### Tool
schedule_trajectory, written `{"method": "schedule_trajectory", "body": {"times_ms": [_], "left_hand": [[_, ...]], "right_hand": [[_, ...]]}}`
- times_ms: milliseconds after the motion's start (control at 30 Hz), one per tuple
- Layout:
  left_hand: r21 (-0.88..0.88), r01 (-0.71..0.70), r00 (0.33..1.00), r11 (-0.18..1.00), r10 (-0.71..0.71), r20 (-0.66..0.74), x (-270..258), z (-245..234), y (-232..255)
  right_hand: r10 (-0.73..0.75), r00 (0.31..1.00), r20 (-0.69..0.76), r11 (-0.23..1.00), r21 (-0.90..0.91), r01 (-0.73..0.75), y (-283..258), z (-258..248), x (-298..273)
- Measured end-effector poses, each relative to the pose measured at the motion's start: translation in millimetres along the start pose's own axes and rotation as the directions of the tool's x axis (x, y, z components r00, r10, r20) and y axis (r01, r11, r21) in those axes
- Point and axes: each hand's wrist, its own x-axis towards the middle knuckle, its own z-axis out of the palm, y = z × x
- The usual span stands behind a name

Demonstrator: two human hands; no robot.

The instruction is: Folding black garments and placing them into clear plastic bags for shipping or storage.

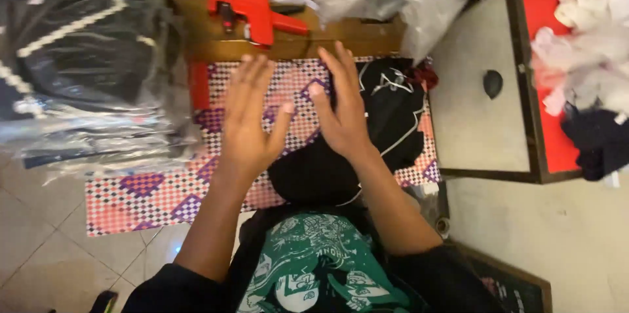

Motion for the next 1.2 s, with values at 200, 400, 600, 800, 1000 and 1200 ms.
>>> {"method": "schedule_trajectory", "body": {"times_ms": [200,400,600,800,1000,1200], "left_hand": [[-0.149,0.009,0.979,0.989,0.022,0.203,-27,118,14],[0.005,0.18,0.792,0.984,-0.148,0.593,-109,231,-19],[0.316,0.022,0.673,0.949,-0.247,0.697,-172,275,-43],[0.404,-0.004,0.65,0.915,-0.304,0.696,-176,285,-44],[0.51,0.067,0.583,0.857,-0.449,0.677,-176,285,-30],[0.585,0.177,0.617,0.792,-0.552,0.561,-175,267,-44]], "right_hand": [[0.182,0.978,-0.098,0.977,-0.096,-0.191,48,-72,-65],[0.469,0.883,0.019,0.838,-0.325,-0.438,179,-99,-147],[0.669,0.7,0.249,0.695,-0.542,-0.472,240,-90,-194],[0.56,0.827,-0.052,0.675,-0.55,-0.492,233,-127,-172],[0.862,0.495,0.108,0.48,-0.488,-0.729,320,-139,-171],[0.673,0.733,0.101,0.721,0.134,-0.68,392,-131,-143]]}}
